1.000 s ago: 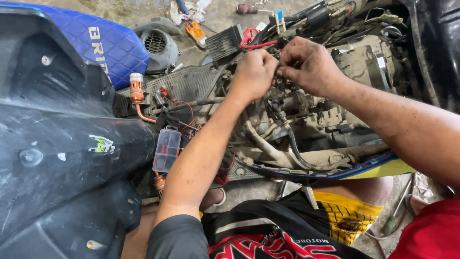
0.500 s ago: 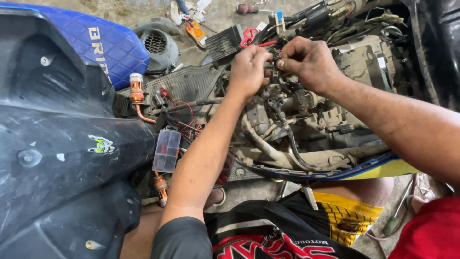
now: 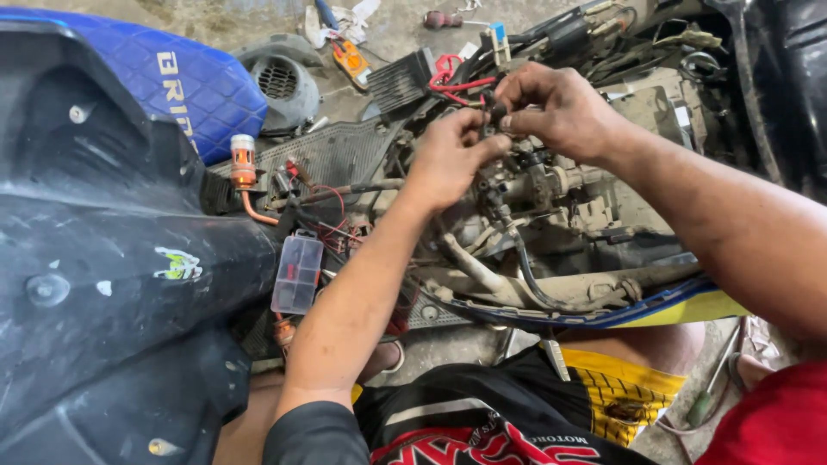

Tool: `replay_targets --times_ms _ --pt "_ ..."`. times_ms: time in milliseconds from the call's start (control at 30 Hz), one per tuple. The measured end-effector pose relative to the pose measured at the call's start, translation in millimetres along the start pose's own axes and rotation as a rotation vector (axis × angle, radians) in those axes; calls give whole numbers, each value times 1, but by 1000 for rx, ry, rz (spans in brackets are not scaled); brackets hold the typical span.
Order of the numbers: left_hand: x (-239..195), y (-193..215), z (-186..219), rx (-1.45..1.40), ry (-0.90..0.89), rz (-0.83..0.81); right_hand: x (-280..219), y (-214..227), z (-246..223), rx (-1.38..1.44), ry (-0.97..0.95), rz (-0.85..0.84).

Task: The person works on the engine area of a motorcycle, using pliers to strip and twist wires. They connect a small black component to the wiring harness and secure it with electrical tape. The person also handles a black plastic cover and adjusts various parts within the engine bay.

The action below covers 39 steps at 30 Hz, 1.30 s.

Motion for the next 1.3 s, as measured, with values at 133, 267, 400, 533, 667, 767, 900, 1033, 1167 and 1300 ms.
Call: replay_targets --times_ms 133,267,400,533,667,767,900,1033,1167,1300 --pt "-13 6 1 18 159 -34 -3 16 -15 -407 120 -15" --pt "-1 8 -15 -46 -5 53 -4 9 -24 -629 278 -145" --pt "-3 6 -10 -5 -79 70 -13 2 -33 -707 320 -219" --pt "-8 6 -6 21 27 19 -18 -2 -37 -750 463 -117" --pt "-7 5 -6 -148 7 -17 -23 -5 -43 -965 595 -22" --pt "-9 -1 -6 -33 -16 0 -21 -4 -44 -860 579 7" --pt "-12 -3 -6 -2 -29 66 -14 -5 -39 -656 417 -30" --pt "-11 2 -5 -164 -98 56 -11 -7 -32 -604 386 -123" --pt "-8 9 -6 -177 60 -113 -15 -7 -40 -660 402 -183" --pt "-3 7 -18 -698 247 -303 -22 -8 -51 -648 596 -144"
Point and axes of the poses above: each hand's wrist, its own x-axis towards the middle knuckle, its own y-axis out of the back of the hand, z = x × y, the point moved 8 cm from there along x, towards the middle knuckle, and after that the axes turned 5 degrees about -x, right-handed, at the moved point
